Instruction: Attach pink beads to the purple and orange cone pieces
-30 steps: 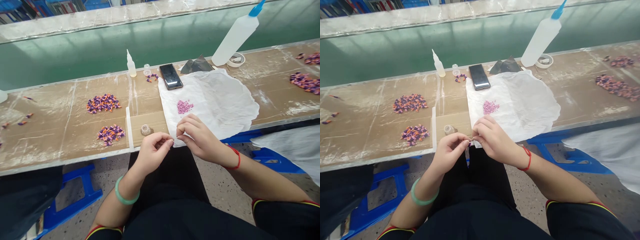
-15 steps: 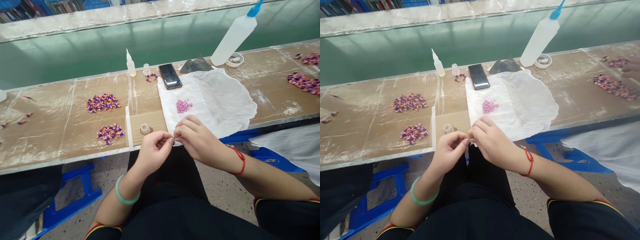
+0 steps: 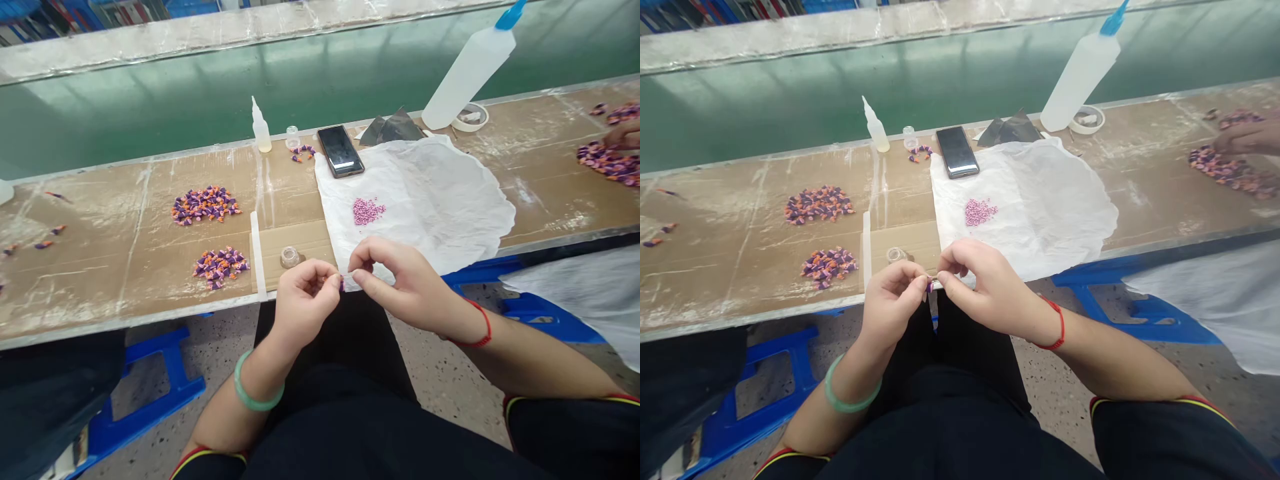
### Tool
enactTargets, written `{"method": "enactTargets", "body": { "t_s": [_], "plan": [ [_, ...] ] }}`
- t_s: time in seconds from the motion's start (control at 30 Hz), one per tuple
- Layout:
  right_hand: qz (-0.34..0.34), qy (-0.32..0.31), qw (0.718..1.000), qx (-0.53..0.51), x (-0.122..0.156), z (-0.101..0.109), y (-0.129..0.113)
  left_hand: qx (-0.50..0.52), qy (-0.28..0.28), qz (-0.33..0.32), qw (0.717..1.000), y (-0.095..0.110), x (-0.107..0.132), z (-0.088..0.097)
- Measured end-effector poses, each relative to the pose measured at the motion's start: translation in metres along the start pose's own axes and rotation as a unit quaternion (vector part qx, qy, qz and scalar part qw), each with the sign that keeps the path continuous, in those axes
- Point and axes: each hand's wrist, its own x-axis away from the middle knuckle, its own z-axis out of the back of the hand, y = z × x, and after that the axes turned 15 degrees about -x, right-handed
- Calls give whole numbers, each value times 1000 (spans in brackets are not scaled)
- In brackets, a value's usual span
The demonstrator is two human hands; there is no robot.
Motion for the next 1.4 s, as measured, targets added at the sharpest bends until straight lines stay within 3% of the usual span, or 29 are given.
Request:
{"method": "enactTargets", "body": {
  "t_s": [0.37, 0.67, 0.87, 1.03, 1.2, 1.4],
  "plan": [
    [6, -13, 999, -34, -2, -7, 2, 37, -28, 11, 999, 0, 3, 0],
    [-42, -124, 989, -74, -31, -3, 16, 62, 1, 39, 997, -21, 12, 22],
    [-49, -212, 975, 39, -77, -15, 41, 58, 31, 102, 993, -42, 14, 37],
    [-41, -304, 944, 122, -108, -22, 41, 49, 62, 124, 989, -56, 14, 44],
    [-41, -370, 907, 199, -123, -28, 34, 32, 54, 121, 991, -56, 12, 44],
    [-20, -393, 883, 256, -126, -36, 27, 39, 56, 118, 991, -54, 11, 45]
  ]
}}
